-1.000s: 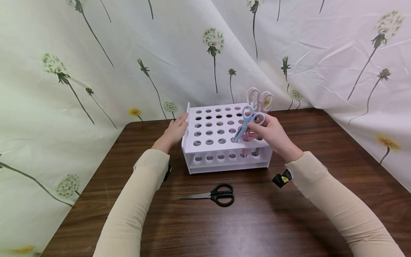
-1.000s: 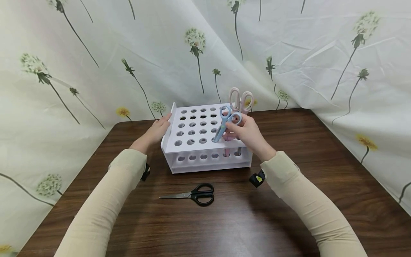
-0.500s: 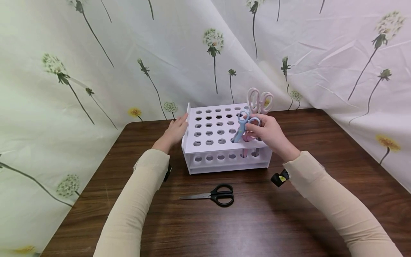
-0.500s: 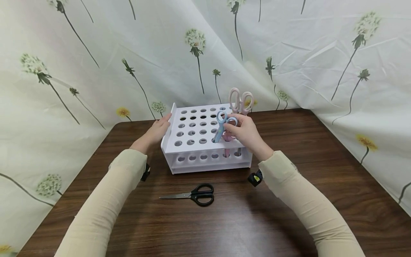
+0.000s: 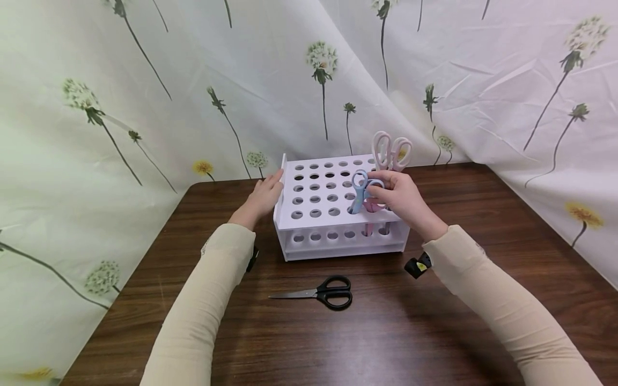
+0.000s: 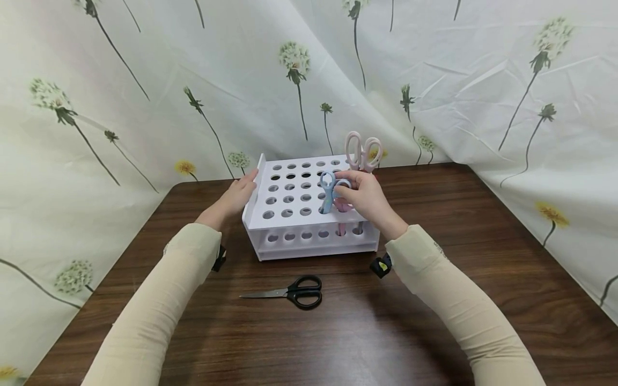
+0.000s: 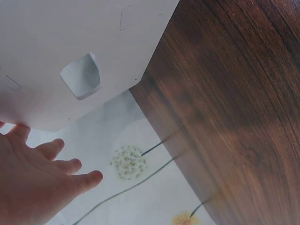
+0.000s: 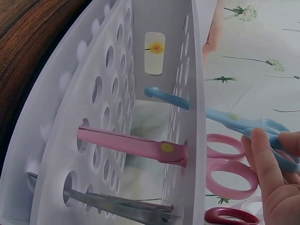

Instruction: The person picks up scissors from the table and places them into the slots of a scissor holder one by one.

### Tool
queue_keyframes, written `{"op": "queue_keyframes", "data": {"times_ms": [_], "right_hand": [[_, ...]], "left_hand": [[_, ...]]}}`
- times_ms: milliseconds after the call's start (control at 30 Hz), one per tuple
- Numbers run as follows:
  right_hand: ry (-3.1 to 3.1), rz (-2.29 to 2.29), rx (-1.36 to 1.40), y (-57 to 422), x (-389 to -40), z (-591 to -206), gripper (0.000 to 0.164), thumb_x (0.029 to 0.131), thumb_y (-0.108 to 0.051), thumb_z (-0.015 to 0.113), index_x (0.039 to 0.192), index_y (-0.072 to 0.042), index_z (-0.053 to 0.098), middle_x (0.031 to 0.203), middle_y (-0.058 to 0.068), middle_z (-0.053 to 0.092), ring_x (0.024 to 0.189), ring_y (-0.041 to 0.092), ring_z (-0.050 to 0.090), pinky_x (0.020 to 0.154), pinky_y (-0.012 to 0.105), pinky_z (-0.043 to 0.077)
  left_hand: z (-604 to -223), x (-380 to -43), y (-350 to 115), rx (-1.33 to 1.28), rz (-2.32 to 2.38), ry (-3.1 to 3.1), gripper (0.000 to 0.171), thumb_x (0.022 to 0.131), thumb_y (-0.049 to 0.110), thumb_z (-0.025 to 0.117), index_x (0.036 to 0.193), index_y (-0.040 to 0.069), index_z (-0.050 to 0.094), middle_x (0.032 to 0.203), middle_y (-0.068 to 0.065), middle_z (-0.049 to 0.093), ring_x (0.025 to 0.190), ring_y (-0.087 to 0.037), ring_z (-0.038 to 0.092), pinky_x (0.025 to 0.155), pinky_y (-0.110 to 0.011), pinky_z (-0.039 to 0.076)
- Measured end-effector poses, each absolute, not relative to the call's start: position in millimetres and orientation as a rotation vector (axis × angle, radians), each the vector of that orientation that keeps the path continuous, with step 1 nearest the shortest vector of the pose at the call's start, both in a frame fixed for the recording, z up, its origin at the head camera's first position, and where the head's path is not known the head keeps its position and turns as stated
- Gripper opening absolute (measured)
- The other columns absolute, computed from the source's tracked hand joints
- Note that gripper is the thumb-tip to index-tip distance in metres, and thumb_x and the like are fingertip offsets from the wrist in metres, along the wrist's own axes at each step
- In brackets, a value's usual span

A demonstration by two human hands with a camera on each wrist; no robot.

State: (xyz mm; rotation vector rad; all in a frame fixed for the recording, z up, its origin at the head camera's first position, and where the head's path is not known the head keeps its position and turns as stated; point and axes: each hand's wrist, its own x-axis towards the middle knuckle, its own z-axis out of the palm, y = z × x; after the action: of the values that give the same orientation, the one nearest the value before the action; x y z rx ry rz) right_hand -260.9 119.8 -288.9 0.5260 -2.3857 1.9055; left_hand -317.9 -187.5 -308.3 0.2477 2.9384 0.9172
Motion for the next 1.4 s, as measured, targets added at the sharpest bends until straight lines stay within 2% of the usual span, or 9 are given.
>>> {"op": "queue_keyframes", "data": {"times_ms": [300, 500, 833, 1400], "right_hand": [[-2.461, 1.767, 0.563, 117.8, -262.4, -290.8, 0.032, 0.089, 0.004, 0.055, 0.121, 0.005, 0.056, 0.109, 0.022, 0.061, 0.08, 0.028, 0.066, 0.071, 0.033, 0.052], [-2.489, 1.614, 0.598, 114.4, -261.4, -292.4, 0.033, 0.086, 0.003, 0.06, 0.119, 0.005, 0.057, 0.116, 0.02, 0.059, 0.092, 0.026, 0.063, 0.068, 0.028, 0.053], [-2.504, 1.553, 0.62, 114.9, -260.5, -292.3, 0.031, 0.086, 0.002, 0.06, 0.117, 0.003, 0.058, 0.103, 0.016, 0.065, 0.092, 0.025, 0.063, 0.069, 0.027, 0.052], [-2.455, 1.708, 0.616, 117.5, -254.5, -287.6, 0.03, 0.086, -0.003, 0.063, 0.115, 0.004, 0.059, 0.106, 0.022, 0.063, 0.092, 0.03, 0.063, 0.068, 0.033, 0.053]], "left_hand": [[-307.7, -317.4, -186.9, 0.234, 0.923, 2.931, 0.055, 0.096, 0.038, 0.012, 0.15, 0.026, 0.01, 0.153, -0.008, 0.004, 0.136, -0.035, -0.007, 0.105, -0.055, 0.001], [-307.9, -317.5, -186.8, 0.229, 0.921, 2.929, 0.055, 0.096, 0.038, 0.011, 0.15, 0.027, 0.009, 0.153, -0.008, 0.003, 0.136, -0.034, -0.008, 0.105, -0.055, 0.001], [-307.9, -318.4, -187.4, 0.239, 0.914, 2.932, 0.055, 0.096, 0.038, 0.012, 0.15, 0.026, 0.009, 0.153, -0.008, 0.004, 0.136, -0.035, -0.007, 0.105, -0.055, 0.002], [-307.9, -317.2, -188.4, 0.254, 0.892, 2.944, 0.055, 0.096, 0.037, 0.012, 0.15, 0.025, 0.01, 0.153, -0.009, 0.006, 0.136, -0.036, -0.006, 0.105, -0.055, 0.003]]}}
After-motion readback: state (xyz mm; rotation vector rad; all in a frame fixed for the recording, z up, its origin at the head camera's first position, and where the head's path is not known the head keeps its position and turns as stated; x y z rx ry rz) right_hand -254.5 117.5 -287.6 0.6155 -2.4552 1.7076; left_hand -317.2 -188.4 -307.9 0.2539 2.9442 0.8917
